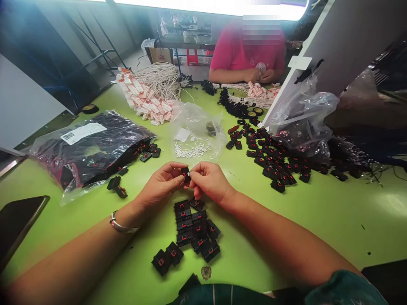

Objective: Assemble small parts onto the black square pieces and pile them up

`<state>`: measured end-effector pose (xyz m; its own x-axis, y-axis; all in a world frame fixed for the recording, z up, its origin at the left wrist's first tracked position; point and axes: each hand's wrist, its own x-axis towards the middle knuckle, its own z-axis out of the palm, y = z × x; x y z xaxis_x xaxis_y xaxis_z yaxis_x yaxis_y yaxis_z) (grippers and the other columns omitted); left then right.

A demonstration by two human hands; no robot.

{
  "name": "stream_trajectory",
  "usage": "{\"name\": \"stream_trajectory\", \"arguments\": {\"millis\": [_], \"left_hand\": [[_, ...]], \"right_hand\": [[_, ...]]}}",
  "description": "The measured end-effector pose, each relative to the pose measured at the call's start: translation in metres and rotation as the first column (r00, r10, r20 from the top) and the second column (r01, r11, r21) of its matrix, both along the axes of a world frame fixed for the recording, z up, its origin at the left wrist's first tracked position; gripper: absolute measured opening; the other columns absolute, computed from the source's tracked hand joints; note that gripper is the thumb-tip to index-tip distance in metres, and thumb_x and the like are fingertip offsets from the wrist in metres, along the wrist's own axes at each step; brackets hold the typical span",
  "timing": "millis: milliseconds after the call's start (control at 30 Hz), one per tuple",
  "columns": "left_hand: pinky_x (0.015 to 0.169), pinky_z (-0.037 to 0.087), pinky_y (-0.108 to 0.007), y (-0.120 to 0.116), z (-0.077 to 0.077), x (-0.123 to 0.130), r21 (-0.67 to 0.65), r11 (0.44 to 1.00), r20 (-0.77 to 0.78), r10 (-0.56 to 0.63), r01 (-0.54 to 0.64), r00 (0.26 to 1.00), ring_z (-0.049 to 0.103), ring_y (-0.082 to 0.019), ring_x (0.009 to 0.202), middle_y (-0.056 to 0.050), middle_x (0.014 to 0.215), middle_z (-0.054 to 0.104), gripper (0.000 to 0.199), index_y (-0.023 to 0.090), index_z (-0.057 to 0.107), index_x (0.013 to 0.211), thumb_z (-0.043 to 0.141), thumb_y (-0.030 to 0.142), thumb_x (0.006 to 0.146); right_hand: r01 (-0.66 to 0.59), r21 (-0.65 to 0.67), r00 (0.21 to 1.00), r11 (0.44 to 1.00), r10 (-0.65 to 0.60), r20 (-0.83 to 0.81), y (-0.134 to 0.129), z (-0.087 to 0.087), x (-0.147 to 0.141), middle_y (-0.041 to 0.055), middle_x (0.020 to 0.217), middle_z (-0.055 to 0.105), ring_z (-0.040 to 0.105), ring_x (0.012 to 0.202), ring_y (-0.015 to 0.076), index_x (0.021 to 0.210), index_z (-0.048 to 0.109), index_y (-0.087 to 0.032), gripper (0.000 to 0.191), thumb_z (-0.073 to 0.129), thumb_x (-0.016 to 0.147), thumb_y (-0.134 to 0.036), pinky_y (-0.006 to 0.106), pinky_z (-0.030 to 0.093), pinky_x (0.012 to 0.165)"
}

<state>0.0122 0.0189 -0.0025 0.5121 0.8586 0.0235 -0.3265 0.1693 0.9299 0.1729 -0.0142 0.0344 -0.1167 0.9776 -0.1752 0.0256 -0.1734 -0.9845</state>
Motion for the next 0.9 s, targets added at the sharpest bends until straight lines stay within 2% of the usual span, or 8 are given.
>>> {"name": "stream_trajectory", "arguments": {"millis": [200, 300, 400, 467, 600, 667, 800, 900], "left_hand": [[0.07, 0.052, -0.027, -0.003, -0.002, 0.0, 0.166, 0.986, -0.155, 0.058, -0.032, 0.986, 0.065, -0.014, 0.074, -0.005, 0.087, 0.071, 0.024, 0.015, 0.064, 0.097, 0.072, 0.021, 0.075], [0.074, 0.052, -0.028, -0.007, 0.001, 0.001, 0.237, 0.97, -0.195, 0.101, -0.053, 0.976, 0.065, -0.016, 0.08, -0.006, 0.092, 0.071, 0.022, 0.015, 0.066, 0.096, 0.071, 0.02, 0.075], [0.071, 0.052, -0.027, -0.009, 0.005, 0.002, 0.224, 0.972, -0.182, 0.117, -0.074, 0.976, 0.064, -0.014, 0.073, -0.005, 0.087, 0.071, 0.021, 0.015, 0.066, 0.094, 0.072, 0.02, 0.075], [0.068, 0.052, -0.027, -0.008, 0.006, 0.002, 0.174, 0.982, -0.153, 0.098, -0.071, 0.983, 0.063, -0.013, 0.067, -0.003, 0.08, 0.07, 0.022, 0.015, 0.065, 0.095, 0.073, 0.021, 0.074], [0.066, 0.052, -0.026, -0.003, 0.003, 0.0, 0.058, 0.998, -0.053, 0.023, -0.02, 0.998, 0.064, -0.012, 0.067, -0.002, 0.077, 0.07, 0.026, 0.017, 0.061, 0.098, 0.072, 0.022, 0.075], [0.066, 0.052, -0.026, -0.002, 0.002, -0.001, 0.041, 0.999, -0.033, 0.002, -0.001, 0.999, 0.065, -0.013, 0.068, -0.002, 0.079, 0.07, 0.026, 0.017, 0.061, 0.098, 0.072, 0.022, 0.075], [0.066, 0.052, -0.025, -0.004, 0.003, 0.0, 0.11, 0.994, -0.101, 0.032, -0.021, 0.994, 0.064, -0.012, 0.066, -0.002, 0.077, 0.07, 0.024, 0.016, 0.063, 0.096, 0.072, 0.02, 0.075], [0.071, 0.052, -0.026, -0.009, 0.004, 0.003, 0.211, 0.973, -0.157, 0.128, -0.093, 0.979, 0.064, -0.012, 0.073, -0.003, 0.084, 0.07, 0.021, 0.016, 0.065, 0.094, 0.072, 0.018, 0.075]], "right_hand": [[-0.008, 0.008, 0.987, 1.0, 0.006, 0.161, 0.0, -0.002, 0.002, -0.0092, 0.043, 0.049, 0.043, 0.03, 0.0069, 0.065, 0.045, -0.02, 0.009, 0.051, 0.072, -0.02, 0.018, 0.032, 0.031], [0.027, 0.141, 0.948, 0.99, -0.071, 0.311, 0.001, -0.004, 0.001, -0.0082, 0.044, 0.046, 0.042, 0.036, 0.0063, 0.059, 0.044, -0.02, 0.011, 0.05, 0.067, -0.017, 0.018, 0.033, 0.037], [0.057, 0.301, 0.916, 0.952, -0.17, 0.364, -0.001, -0.004, -0.001, -0.0054, 0.05, 0.049, 0.045, 0.046, 0.007, 0.056, 0.044, -0.02, 0.014, 0.051, 0.067, -0.016, 0.02, 0.035, 0.044], [0.05, 0.259, 0.936, 0.965, -0.135, 0.324, -0.002, -0.002, -0.001, -0.0054, 0.05, 0.051, 0.045, 0.042, 0.007, 0.06, 0.046, -0.019, 0.012, 0.051, 0.071, -0.019, 0.02, 0.036, 0.043], [0.002, 0.049, 0.991, 0.999, -0.008, 0.137, -0.004, 0.005, 0.0, -0.007, 0.046, 0.052, 0.046, 0.033, 0.0072, 0.068, 0.049, -0.019, 0.012, 0.053, 0.075, -0.026, 0.019, 0.036, 0.037], [-0.008, 0.022, 0.995, 1.0, 0.006, 0.096, -0.004, 0.007, 0.001, -0.0068, 0.046, 0.053, 0.049, 0.034, 0.0074, 0.068, 0.048, -0.019, 0.013, 0.054, 0.075, -0.028, 0.018, 0.036, 0.036], [0.006, 0.058, 0.984, 0.998, -0.016, 0.18, -0.002, 0.005, 0.0, -0.008, 0.045, 0.05, 0.047, 0.034, 0.0073, 0.065, 0.046, -0.02, 0.009, 0.051, 0.072, -0.022, 0.018, 0.034, 0.035], [0.057, 0.202, 0.95, 0.978, -0.116, 0.291, 0.0, -0.002, -0.001, -0.0077, 0.046, 0.046, 0.042, 0.038, 0.006, 0.058, 0.045, -0.02, 0.011, 0.05, 0.068, -0.017, 0.019, 0.033, 0.039]]}}
